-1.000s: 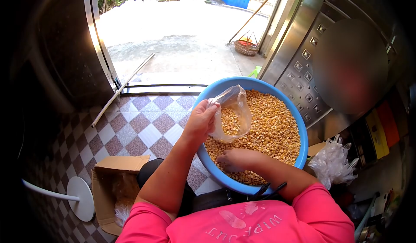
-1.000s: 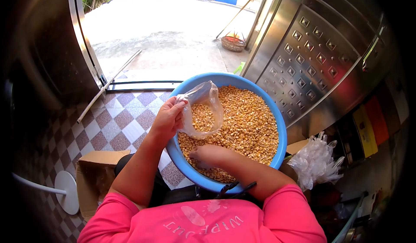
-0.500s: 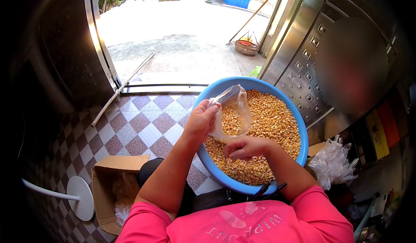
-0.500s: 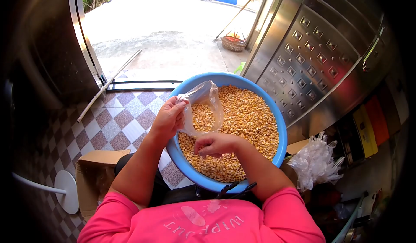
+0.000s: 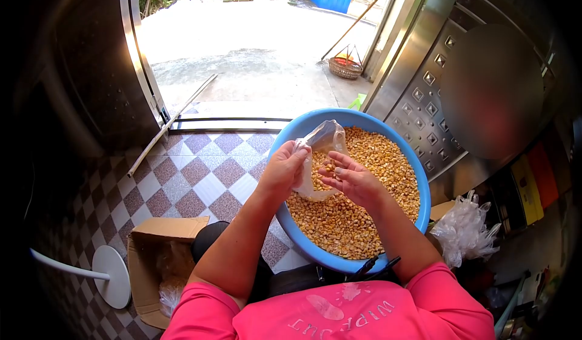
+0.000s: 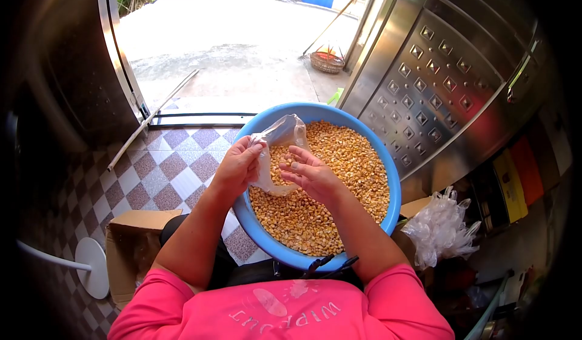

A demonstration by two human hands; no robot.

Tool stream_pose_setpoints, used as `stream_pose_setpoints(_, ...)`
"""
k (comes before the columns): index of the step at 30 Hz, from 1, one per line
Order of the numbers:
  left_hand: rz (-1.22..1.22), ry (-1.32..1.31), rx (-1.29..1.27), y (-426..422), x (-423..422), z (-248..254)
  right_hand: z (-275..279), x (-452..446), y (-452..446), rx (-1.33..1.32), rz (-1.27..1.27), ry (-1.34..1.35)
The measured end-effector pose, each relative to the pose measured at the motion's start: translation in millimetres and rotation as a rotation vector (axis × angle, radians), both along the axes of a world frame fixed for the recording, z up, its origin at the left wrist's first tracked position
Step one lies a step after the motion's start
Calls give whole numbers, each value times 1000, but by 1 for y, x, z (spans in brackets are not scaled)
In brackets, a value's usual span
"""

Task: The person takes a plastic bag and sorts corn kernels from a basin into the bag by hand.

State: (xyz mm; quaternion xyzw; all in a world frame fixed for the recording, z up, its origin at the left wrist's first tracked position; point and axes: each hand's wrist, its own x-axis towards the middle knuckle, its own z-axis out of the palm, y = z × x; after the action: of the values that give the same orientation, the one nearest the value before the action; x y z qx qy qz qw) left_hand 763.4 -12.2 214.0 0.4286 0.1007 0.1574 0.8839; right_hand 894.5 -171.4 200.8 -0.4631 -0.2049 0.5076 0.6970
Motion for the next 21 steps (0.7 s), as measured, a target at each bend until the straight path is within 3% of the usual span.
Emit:
stream_pose_setpoints(6, -2, 1, 0, 0, 0, 0, 2, -2, 0, -46, -2, -311)
stream_pose_setpoints(8, -4, -3, 0, 1, 0, -2, -1, 0, 0, -50, -32, -647)
stream_pose_setpoints(9, -4, -3, 1, 0, 0, -2, 2, -1, -1, -49, -32, -647)
stream_pose_setpoints(12, 10, 1, -4, 0, 1, -2, 21, -7, -10, -20, 103, -498)
stream_pose_setpoints(14, 6, -9, -11, 1, -1, -1, 33, -13, -15, -165, 552, -445)
stream_pose_setpoints(16, 2, -9, -13, 1, -2, -1, 27, -26, -9, -200, 665, -459)
stream_pose_setpoints(18, -7, -10, -13, 1, -1, -2, 22, -40, -3, -483, 814, -799)
stream_pose_setpoints(19, -9, -8, -15, 2, 0, -3, 7, -42, -2, -482, 809, -797)
stream_pose_setpoints(21, -10, -6, -18, 2, 0, -4, -27, -44, -1, -257, 709, -1473)
